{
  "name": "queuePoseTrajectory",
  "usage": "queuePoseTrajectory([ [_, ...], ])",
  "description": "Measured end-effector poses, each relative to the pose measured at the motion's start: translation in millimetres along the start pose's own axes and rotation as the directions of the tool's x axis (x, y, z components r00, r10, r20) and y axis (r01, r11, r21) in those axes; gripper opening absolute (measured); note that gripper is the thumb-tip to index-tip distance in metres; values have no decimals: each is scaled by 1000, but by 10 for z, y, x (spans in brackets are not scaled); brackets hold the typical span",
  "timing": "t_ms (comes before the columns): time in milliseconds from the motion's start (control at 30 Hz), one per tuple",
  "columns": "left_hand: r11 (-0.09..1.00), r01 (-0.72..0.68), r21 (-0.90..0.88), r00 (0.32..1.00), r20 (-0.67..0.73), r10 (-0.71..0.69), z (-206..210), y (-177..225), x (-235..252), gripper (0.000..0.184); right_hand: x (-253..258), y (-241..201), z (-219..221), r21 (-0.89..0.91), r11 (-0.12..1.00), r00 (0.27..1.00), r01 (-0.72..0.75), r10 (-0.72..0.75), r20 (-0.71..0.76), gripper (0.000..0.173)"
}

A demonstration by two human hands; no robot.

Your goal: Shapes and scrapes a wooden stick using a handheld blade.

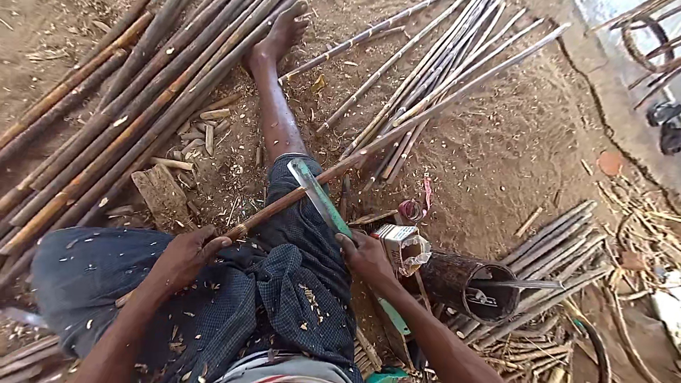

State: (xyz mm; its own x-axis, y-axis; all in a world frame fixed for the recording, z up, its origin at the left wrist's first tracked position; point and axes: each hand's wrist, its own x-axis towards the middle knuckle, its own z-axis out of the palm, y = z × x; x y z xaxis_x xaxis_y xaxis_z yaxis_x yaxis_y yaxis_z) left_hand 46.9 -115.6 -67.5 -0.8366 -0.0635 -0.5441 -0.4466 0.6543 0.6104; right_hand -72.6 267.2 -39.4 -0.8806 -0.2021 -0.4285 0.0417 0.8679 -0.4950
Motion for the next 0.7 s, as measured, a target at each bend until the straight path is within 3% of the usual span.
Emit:
queuePoseTrajectory([
  [133,1000,-7,27,1000,-28,8,33,76,58,34,224,162,-121,245,960,983,-134,159,-87,51],
  [167,1000,-2,30,999,-33,3,54,76,43,34,161,140,-68,209,971,990,-115,129,-56,52],
  [233,1000,-22,-4,999,-25,22,37,58,40,35,-17,37,13,-52,996,995,66,-62,73,45],
  [267,999,-40,-36,999,-8,40,24,43,40,37,-50,3,-16,-97,992,992,83,-73,103,45],
  [367,988,-49,-144,997,52,57,-14,40,77,41,79,85,-151,220,964,985,-147,164,-58,58],
  [400,983,-38,-181,996,77,53,0,38,76,43,94,110,-122,251,955,980,-157,181,-76,59],
  [500,966,0,-258,989,145,39,-41,32,79,43,-22,1,5,-70,992,990,106,-99,98,46],
  [533,961,2,-277,985,167,46,-60,39,84,42,-9,-6,-33,-66,993,990,93,-85,110,47],
  [633,944,11,-329,976,208,61,-86,76,133,43,256,188,-148,188,976,990,-107,122,-68,54],
  [700,919,40,-393,964,258,68,-109,67,130,47,99,82,-84,58,998,1000,-17,17,1,51],
])
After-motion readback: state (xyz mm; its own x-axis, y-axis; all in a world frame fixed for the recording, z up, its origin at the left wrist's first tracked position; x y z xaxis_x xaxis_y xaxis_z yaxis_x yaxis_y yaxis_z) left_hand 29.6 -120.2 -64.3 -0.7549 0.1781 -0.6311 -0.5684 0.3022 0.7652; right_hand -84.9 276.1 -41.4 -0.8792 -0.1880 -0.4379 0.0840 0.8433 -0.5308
